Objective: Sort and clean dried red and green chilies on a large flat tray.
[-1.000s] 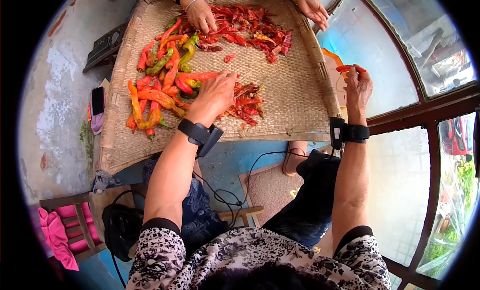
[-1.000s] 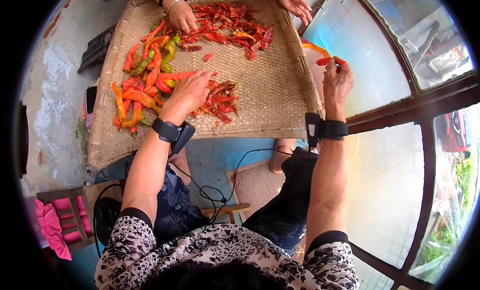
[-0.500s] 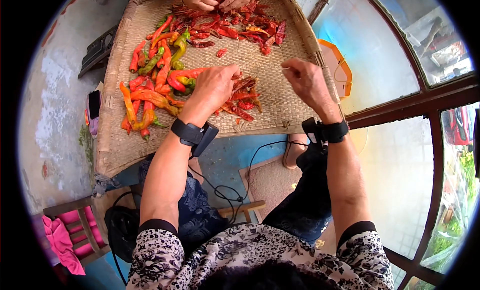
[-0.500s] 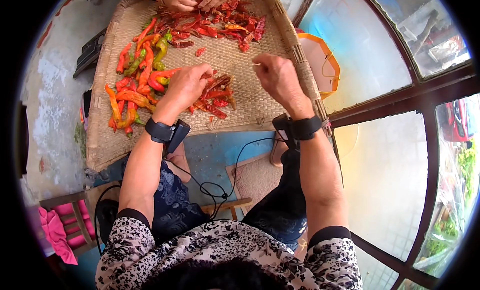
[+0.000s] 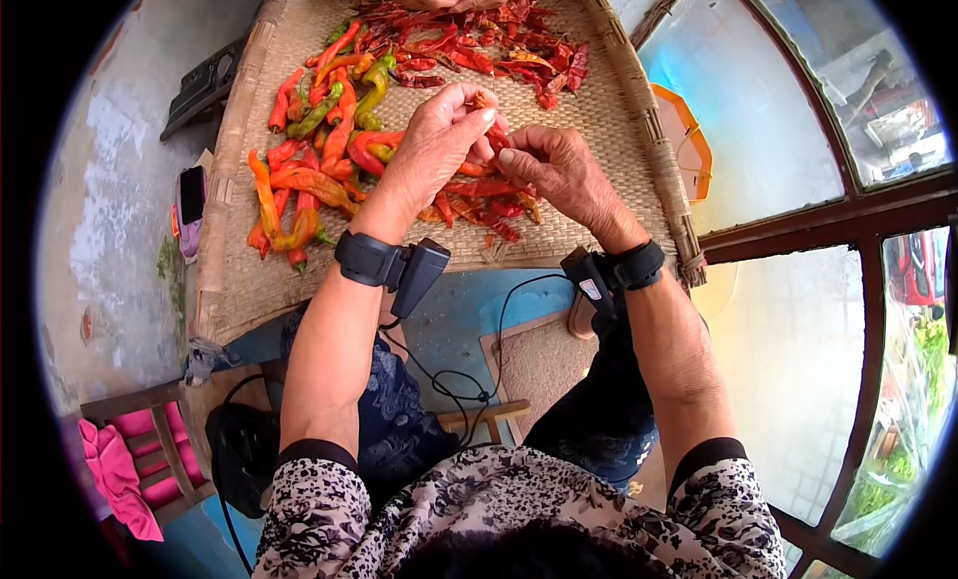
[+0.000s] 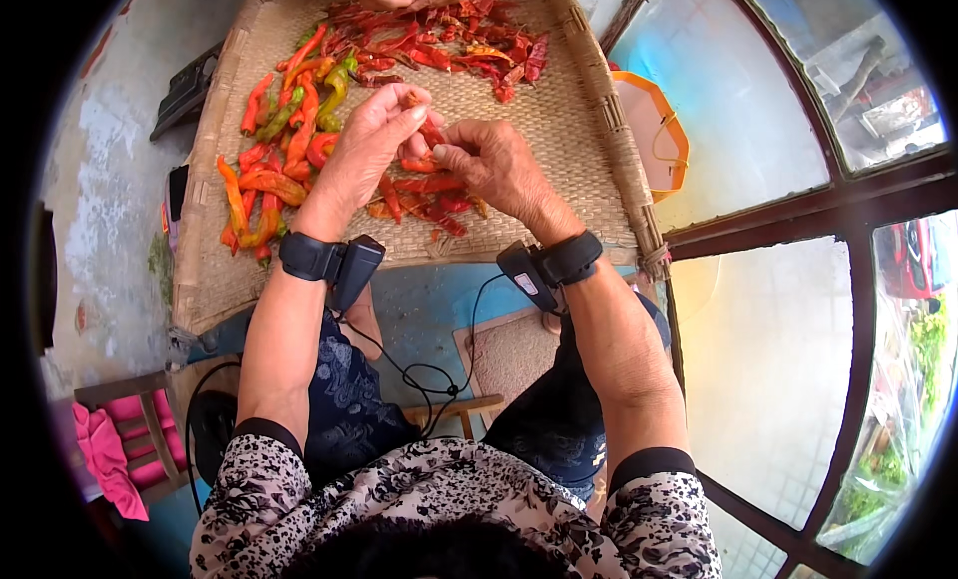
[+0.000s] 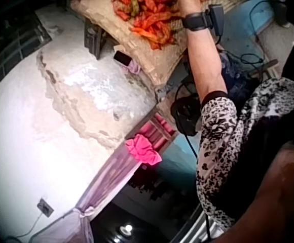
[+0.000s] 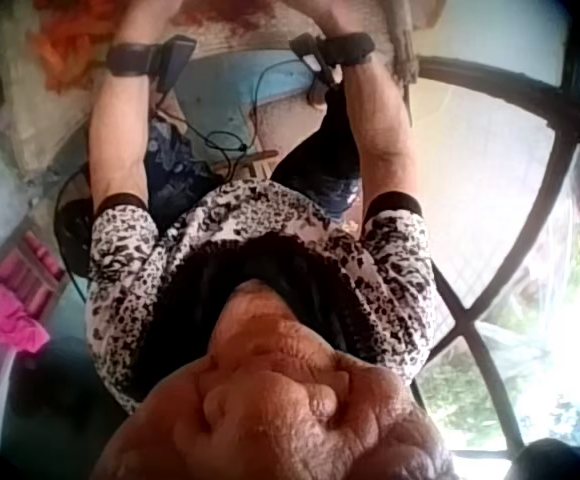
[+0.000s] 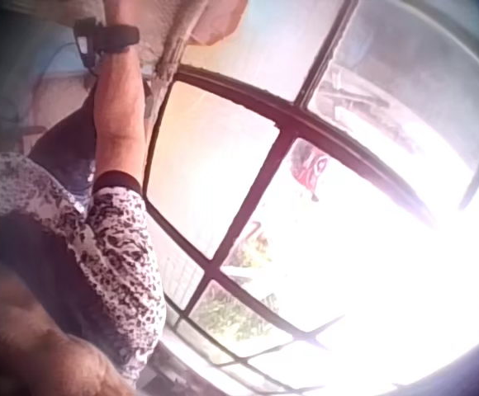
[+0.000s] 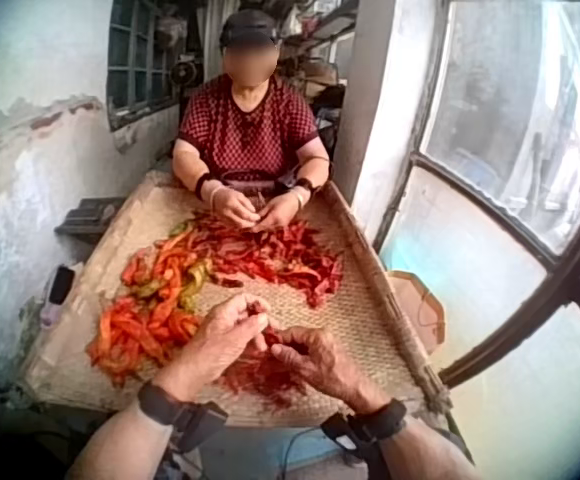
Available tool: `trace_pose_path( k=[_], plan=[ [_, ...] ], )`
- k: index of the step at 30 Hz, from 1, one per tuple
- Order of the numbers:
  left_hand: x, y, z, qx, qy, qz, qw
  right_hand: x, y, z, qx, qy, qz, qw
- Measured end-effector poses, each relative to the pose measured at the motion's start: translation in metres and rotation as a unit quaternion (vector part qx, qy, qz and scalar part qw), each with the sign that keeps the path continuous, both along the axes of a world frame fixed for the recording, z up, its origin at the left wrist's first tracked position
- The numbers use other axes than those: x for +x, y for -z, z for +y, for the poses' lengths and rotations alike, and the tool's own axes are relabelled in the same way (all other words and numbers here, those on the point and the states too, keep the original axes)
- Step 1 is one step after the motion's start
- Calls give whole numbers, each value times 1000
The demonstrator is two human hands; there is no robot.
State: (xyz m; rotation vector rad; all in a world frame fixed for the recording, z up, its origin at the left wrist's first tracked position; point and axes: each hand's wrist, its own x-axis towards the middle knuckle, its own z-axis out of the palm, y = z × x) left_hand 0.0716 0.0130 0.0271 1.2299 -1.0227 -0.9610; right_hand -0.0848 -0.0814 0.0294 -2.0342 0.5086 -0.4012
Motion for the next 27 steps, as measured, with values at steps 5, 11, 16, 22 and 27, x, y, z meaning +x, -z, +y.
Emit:
trace_pose_path(
  k=[5, 11, 16, 22, 27],
  plan=[
    [17, 17, -3, 14, -146, -283, 948, -14, -2, -15, 148, 108, -80, 980],
    [3, 25, -3, 55, -87, -482, 870, -79, -4, -80, 341, 250, -338, 841],
    [3, 40, -8, 100, -22, -568, 817, -92, 4, -91, 429, 357, -390, 732],
    [1, 42, -14, 149, 8, -610, 778, -43, 8, -34, 63, 129, -54, 988],
    [9, 45, -13, 139, -14, -590, 796, -14, 25, -5, -239, 46, 119, 963]
  ],
)
